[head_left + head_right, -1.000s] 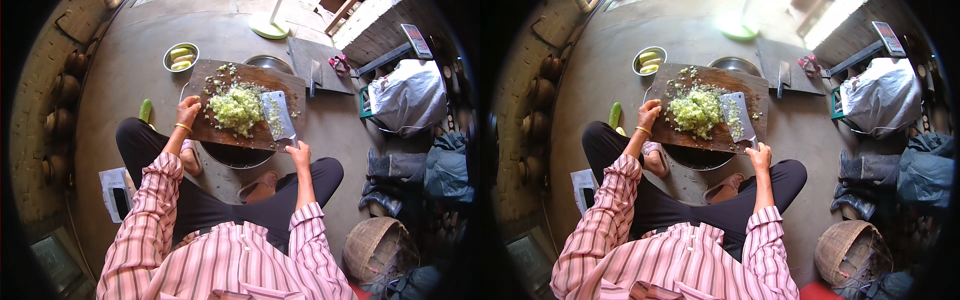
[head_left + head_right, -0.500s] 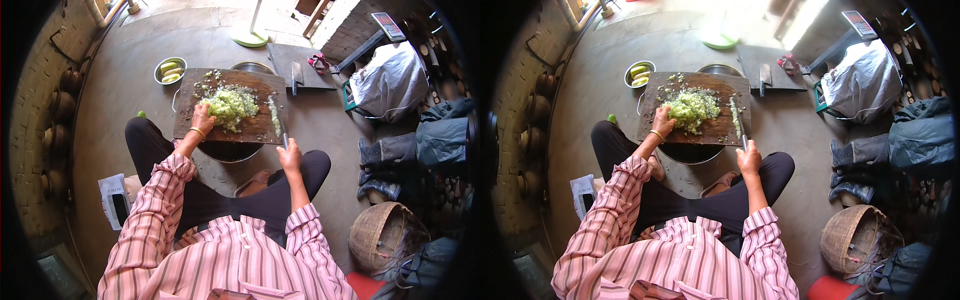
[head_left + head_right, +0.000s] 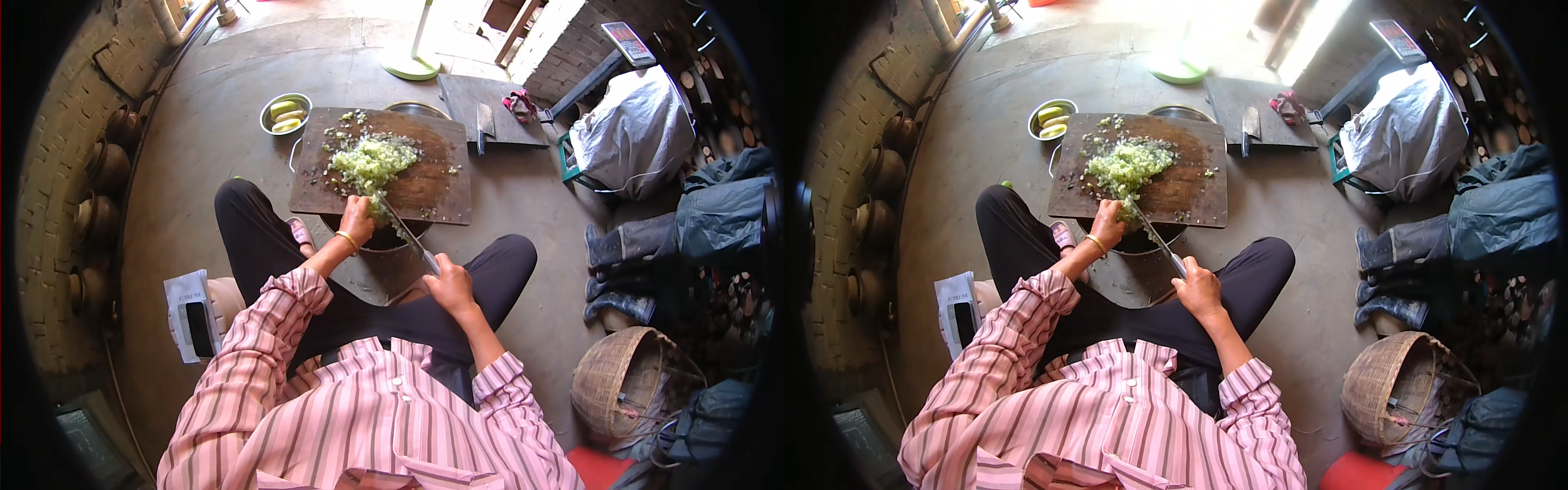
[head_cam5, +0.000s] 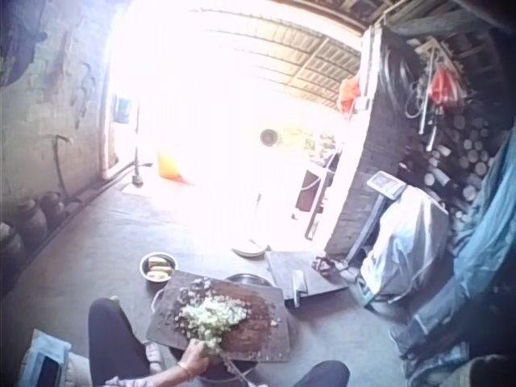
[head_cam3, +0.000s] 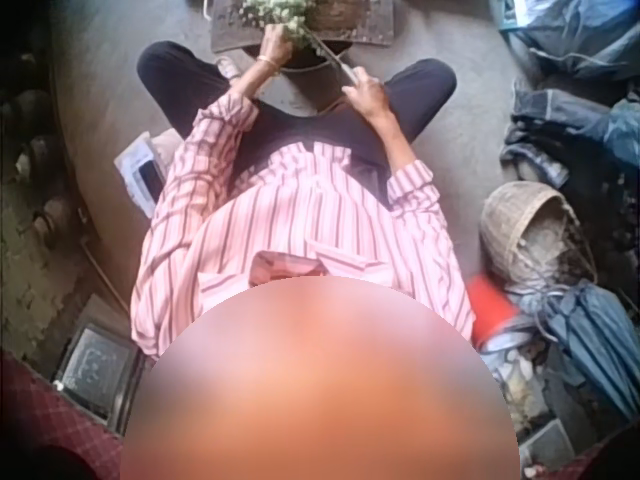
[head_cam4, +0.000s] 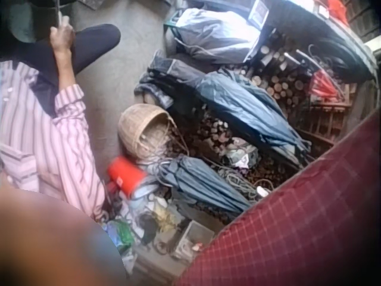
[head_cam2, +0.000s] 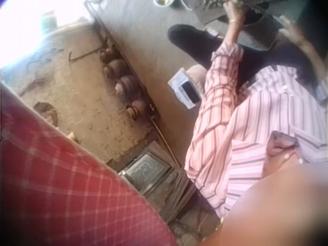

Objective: The person scrapes chopped vegetables off a wooden board with a cleaver. The person then picks up a peeled cucumber, cuts it into round slices with a knife, and slices the pieces into thin strips on the board.

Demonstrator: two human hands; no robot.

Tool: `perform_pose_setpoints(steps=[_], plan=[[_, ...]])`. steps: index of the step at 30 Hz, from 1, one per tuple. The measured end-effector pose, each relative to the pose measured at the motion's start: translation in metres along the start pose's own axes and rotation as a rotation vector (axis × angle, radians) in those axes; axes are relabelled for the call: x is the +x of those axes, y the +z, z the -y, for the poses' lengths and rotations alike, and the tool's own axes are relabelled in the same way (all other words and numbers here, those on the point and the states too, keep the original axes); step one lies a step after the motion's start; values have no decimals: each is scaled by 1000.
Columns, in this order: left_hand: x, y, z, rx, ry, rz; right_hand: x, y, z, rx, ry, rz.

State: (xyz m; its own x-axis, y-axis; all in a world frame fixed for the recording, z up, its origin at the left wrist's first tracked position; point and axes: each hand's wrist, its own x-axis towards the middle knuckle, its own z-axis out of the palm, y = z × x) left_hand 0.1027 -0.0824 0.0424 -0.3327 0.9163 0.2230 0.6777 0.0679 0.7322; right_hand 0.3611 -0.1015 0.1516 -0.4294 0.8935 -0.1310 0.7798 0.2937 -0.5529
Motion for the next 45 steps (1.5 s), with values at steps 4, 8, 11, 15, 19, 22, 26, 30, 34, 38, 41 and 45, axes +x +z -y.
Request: perform_pose_setpoints(steps=[4,8,11,15,19,22,26,30,34,38,41,45], plan=[[-16,-8,-1,-46,17,5,-5,-17,-4,43,-20,34],[-13,-14,-1,-38,12,-5,3,-18,-4,106,-7,15],[-7,-19,-14,-50,-3,-32,11,-6,-9,156,-43,-71],[0,-21,-45,-41,117,-96,13,5,6,660,137,94],[-3,-11,-81,-55,324,-57,12,15,28,1033,359,222],[-12,-2,-90,61,403,-32,11,18,37,1209,445,236],[-6,-3,-80,118,484,-55,9,14,46,1308,467,234],[13,-2,-68,131,492,-43,3,2,52,1296,457,237],[32,-4,-49,245,483,-106,-8,-6,59,1273,439,270],[44,-6,-34,333,463,-131,-20,-15,60,1267,425,287],[50,-10,-26,408,450,-132,-30,-28,57,1244,405,295],[56,-20,-18,422,438,-159,-34,-53,47,862,339,194]])
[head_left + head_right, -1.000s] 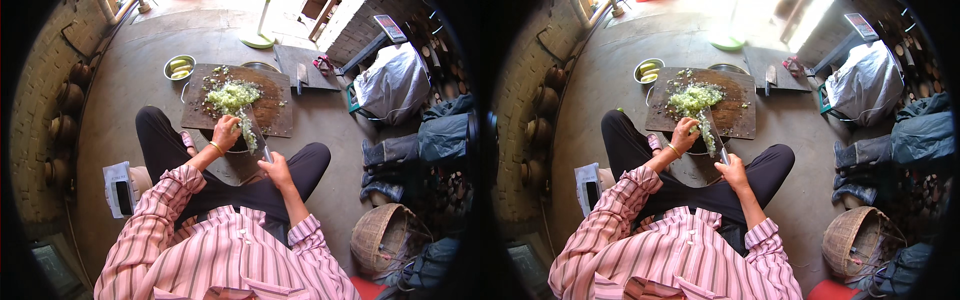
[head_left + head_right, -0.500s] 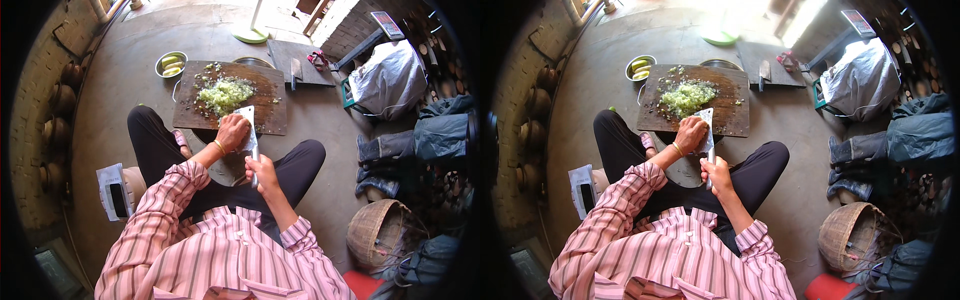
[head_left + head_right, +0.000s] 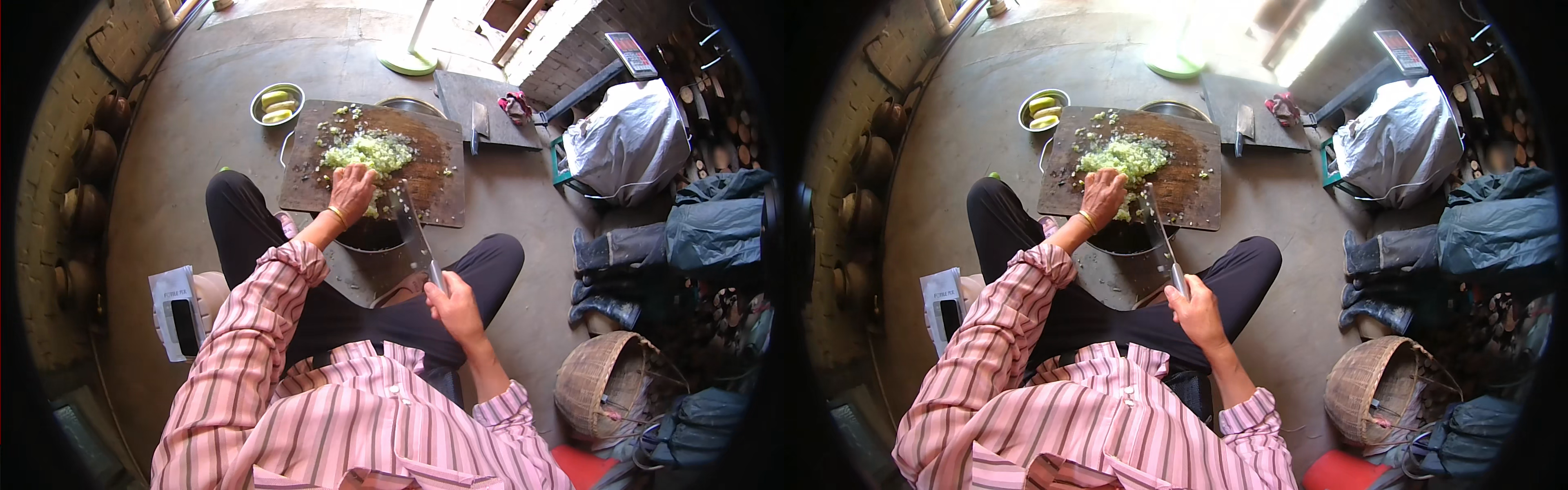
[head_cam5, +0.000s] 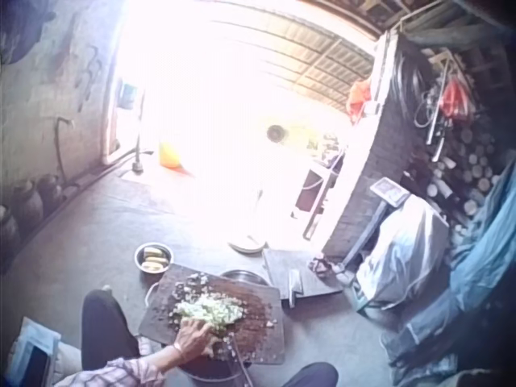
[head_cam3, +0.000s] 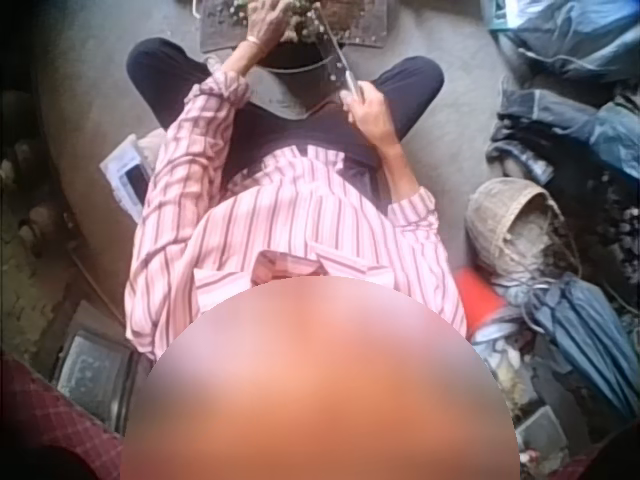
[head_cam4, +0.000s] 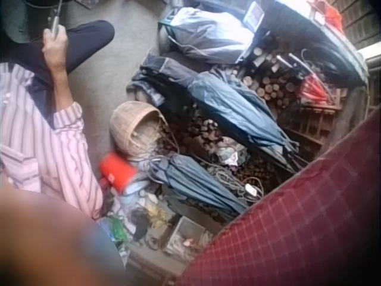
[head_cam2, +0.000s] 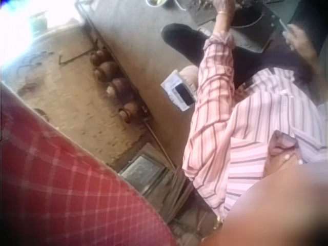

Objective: The person scrapes chopped vegetables off a wooden board with a cleaver. The person then picks up a peeled cucumber, cuts it into round slices with a knife, and slices the pieces into thin strips on the board.

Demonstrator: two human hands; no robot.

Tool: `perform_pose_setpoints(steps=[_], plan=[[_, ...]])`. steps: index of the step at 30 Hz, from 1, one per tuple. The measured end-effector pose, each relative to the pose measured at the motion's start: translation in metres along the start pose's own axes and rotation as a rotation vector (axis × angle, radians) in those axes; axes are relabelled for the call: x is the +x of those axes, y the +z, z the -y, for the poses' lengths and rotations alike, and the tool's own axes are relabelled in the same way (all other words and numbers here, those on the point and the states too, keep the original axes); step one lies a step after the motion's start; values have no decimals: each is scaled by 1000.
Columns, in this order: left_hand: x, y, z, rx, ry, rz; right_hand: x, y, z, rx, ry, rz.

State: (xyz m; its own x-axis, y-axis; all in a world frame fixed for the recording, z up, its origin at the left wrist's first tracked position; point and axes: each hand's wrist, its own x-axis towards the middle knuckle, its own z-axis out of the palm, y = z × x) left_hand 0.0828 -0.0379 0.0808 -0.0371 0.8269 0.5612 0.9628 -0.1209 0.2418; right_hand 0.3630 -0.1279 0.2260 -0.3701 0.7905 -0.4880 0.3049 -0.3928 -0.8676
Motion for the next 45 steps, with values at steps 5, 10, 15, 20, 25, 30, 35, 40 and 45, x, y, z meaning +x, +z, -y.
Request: perform_pose_setpoints(steps=[5,10,15,20,25,30,35,40,45], plan=[[4,-17,-3,-139,-140,-122,9,-25,19,-1179,-592,-134],[18,-33,-63,-375,-77,13,39,-21,37,-1616,-841,-16],[24,-32,-107,-390,-43,218,47,-5,55,-1757,-983,26],[20,-19,-79,-279,-125,289,39,-8,66,-1748,-988,72],[19,-13,-56,-266,-186,313,31,-21,67,-1675,-1012,30],[6,-4,-24,-116,-211,313,14,-47,59,-1549,-899,0],[-14,-4,12,27,-225,137,3,-65,47,-1113,-619,-149],[-18,-5,39,-15,-302,56,41,-54,-12,-260,-320,-199],[-9,-2,69,-83,-532,59,106,-26,-59,-427,-319,-415]])
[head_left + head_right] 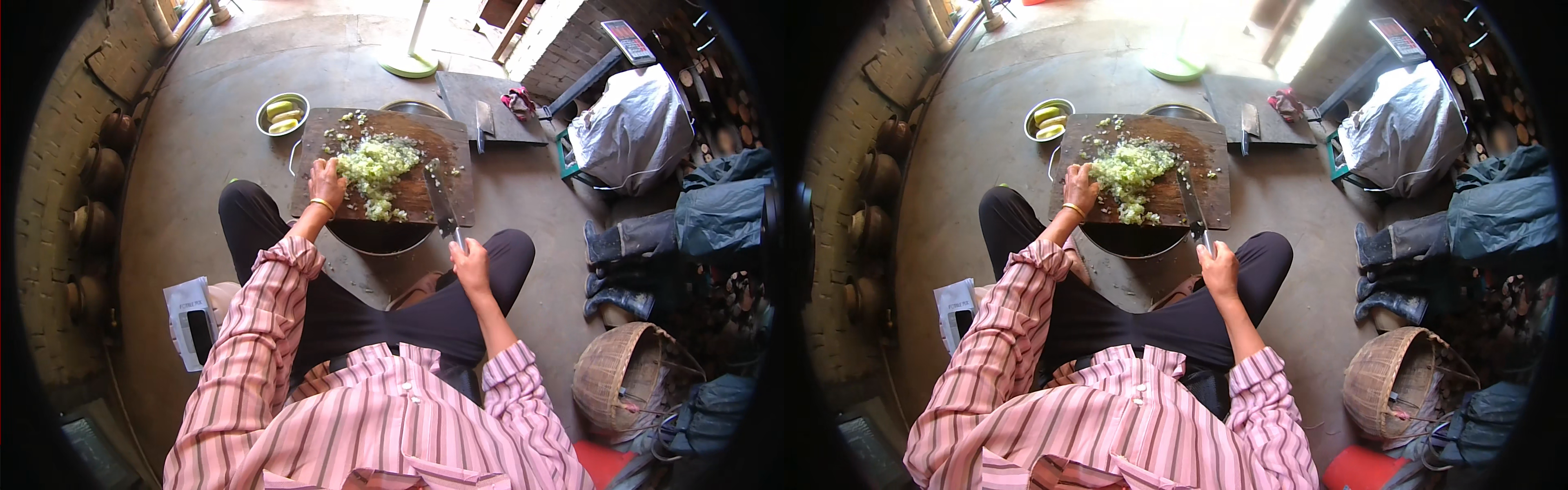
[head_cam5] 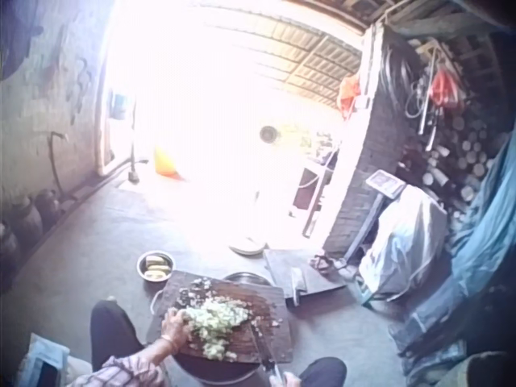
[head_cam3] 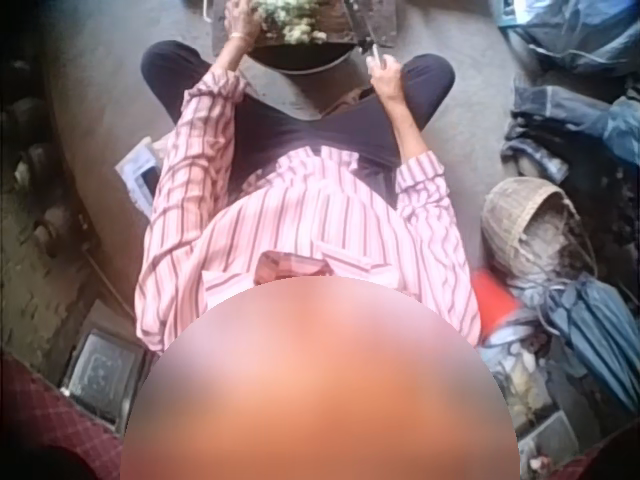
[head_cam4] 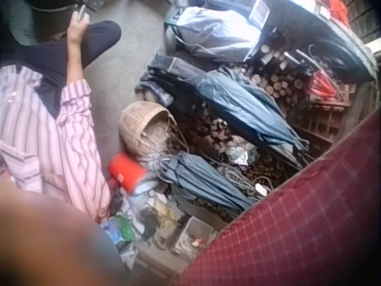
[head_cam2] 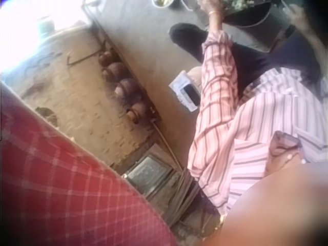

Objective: The person scrapes chopped vegetables off a wooden board with a cleaver. The person then picks up a peeled cucumber, cuts it into round slices with a knife, and slices the pieces into thin strips on the board.

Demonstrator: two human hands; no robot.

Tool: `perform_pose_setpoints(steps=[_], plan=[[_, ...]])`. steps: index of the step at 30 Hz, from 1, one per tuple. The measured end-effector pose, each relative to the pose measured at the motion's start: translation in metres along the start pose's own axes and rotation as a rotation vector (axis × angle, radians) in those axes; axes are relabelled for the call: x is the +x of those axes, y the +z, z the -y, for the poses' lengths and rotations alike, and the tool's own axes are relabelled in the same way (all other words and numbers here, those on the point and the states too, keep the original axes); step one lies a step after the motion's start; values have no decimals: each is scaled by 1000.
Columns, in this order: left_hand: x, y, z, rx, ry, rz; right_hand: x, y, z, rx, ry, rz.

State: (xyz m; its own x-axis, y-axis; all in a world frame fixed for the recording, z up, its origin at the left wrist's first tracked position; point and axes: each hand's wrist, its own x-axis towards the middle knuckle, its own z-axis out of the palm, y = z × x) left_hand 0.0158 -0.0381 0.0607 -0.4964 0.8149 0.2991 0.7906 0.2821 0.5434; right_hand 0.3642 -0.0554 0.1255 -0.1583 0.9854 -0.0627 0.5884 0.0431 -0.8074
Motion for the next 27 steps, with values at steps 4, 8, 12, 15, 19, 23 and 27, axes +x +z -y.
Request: perform_pose_setpoints(steps=[4,8,12,15,19,23,27], plan=[[-1,15,1,-29,-24,72,-6,24,6,-162,-32,-10],[-28,31,-27,-158,36,134,-32,28,20,-131,-57,12],[-56,33,-50,-248,50,134,-57,21,33,-136,-104,96],[-73,30,-55,-282,82,121,-67,12,33,-174,-125,149],[-84,19,-50,-326,105,167,-65,-6,33,-155,-134,184],[-60,1,-46,-242,102,152,-38,-8,24,-55,-117,100],[-14,-1,-22,-110,69,19,10,1,13,-83,-64,25]])
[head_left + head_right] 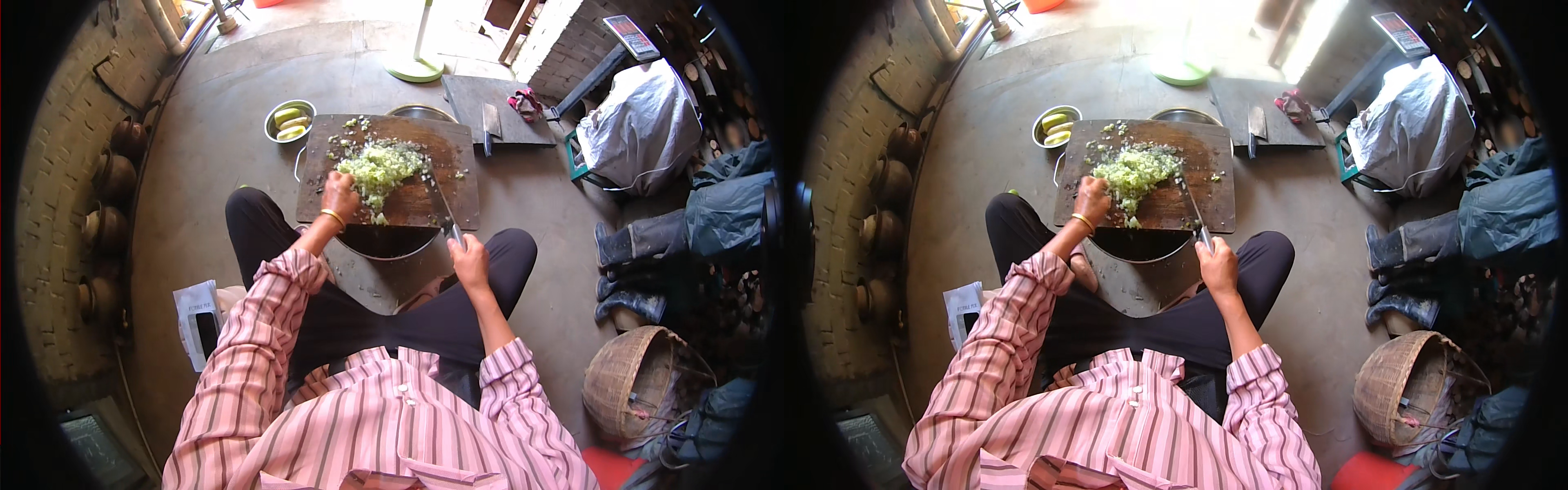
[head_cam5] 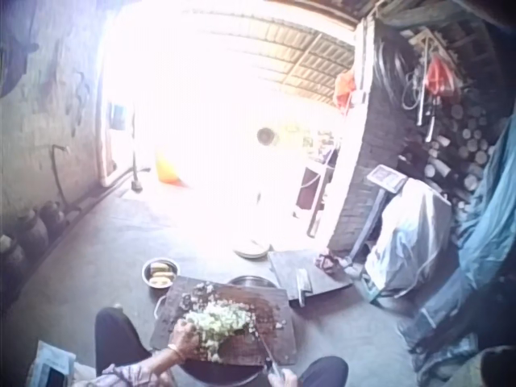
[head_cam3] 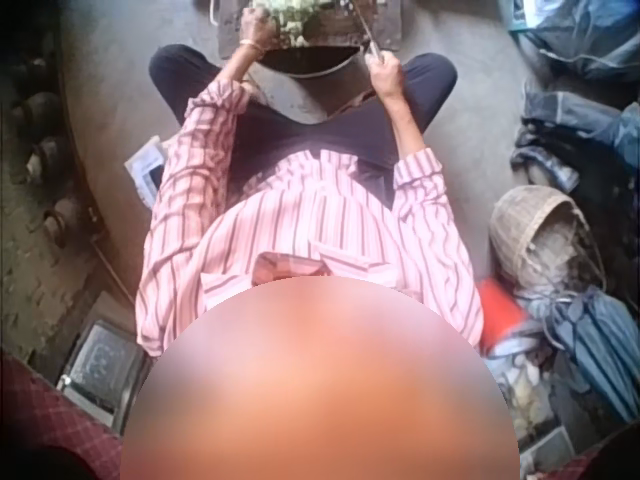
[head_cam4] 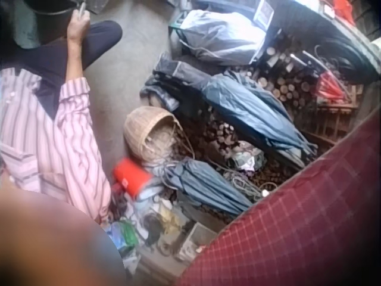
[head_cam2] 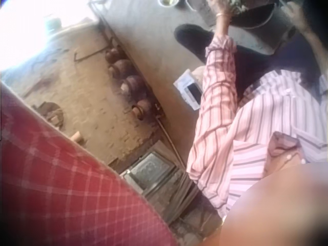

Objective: The person scrapes chopped vegetables off a wooden board with a cleaver. The person then picks up a peeled cucumber, cuts it into round slices with a knife, and slices the pieces into thin strips on the board.

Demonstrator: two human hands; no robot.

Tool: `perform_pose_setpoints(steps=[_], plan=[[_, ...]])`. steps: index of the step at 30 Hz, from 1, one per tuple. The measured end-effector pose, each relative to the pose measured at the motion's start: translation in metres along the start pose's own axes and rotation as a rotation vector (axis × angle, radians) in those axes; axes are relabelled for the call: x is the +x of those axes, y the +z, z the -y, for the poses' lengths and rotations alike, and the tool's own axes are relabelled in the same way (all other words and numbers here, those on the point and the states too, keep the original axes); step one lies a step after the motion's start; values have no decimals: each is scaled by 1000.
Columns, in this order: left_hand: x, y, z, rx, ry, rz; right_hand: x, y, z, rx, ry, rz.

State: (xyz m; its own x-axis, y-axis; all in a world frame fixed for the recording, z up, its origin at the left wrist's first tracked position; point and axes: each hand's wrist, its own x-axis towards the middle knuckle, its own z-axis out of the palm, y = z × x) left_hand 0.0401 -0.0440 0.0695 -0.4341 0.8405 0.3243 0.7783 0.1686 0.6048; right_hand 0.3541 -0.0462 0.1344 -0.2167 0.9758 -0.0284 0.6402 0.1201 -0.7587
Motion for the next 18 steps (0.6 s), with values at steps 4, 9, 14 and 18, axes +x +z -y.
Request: perform_pose_setpoints(steps=[4,9,14,18], plan=[[42,0,29,97,-83,-42,30,3,1,-105,43,-49],[49,20,50,58,-108,100,23,15,13,-114,-57,-21],[6,39,9,-88,-16,6,-9,7,13,-97,-123,103],[-30,39,-8,-181,70,48,-36,-8,15,-97,-152,176]])
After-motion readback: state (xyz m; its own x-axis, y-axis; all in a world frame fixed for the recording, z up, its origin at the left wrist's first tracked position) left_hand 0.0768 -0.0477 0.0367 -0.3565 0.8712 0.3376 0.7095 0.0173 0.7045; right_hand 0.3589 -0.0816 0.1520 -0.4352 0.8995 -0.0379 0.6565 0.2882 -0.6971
